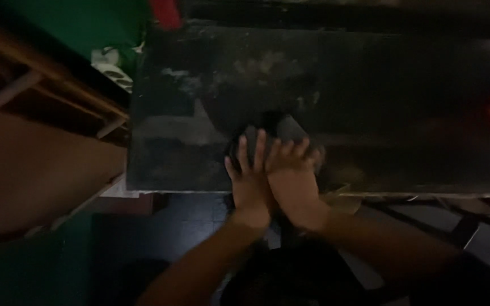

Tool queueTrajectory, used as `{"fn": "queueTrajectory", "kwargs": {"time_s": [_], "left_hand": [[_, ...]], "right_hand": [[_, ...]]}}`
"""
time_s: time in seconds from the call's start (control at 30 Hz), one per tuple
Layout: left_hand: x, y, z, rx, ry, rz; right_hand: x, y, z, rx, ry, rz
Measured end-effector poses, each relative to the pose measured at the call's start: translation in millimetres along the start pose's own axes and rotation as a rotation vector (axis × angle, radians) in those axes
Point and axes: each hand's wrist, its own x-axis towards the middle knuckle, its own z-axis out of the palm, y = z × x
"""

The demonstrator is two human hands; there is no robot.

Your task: Cleaning a counter surface using a spray bottle and a cloth.

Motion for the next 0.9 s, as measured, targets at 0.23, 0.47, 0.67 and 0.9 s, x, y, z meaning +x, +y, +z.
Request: {"fn": "queueTrajectory", "kwargs": {"time_s": [0.23, 0.47, 0.67, 0.9], "left_hand": [[96.6, -126.4, -75.7, 0.123, -0.149, -0.215], [26.0, -97.1, -63.4, 0.068, -0.189, -0.208], [-14.5, -80.0, -63.0, -0.02, -0.307, -0.152], [107.3, -152.3, -54.9, 0.126, 0.022, -0.104]], "right_hand": [[142.6, -16.0, -96.5, 0.214, 0.014, 0.02], [78.9, -40.8, -74.8, 0.108, 0.116, 0.013], [35.3, -56.4, -55.4, 0.16, 0.092, -0.008], [152.0, -27.5, -97.6, 0.163, 0.105, 0.065]]}}
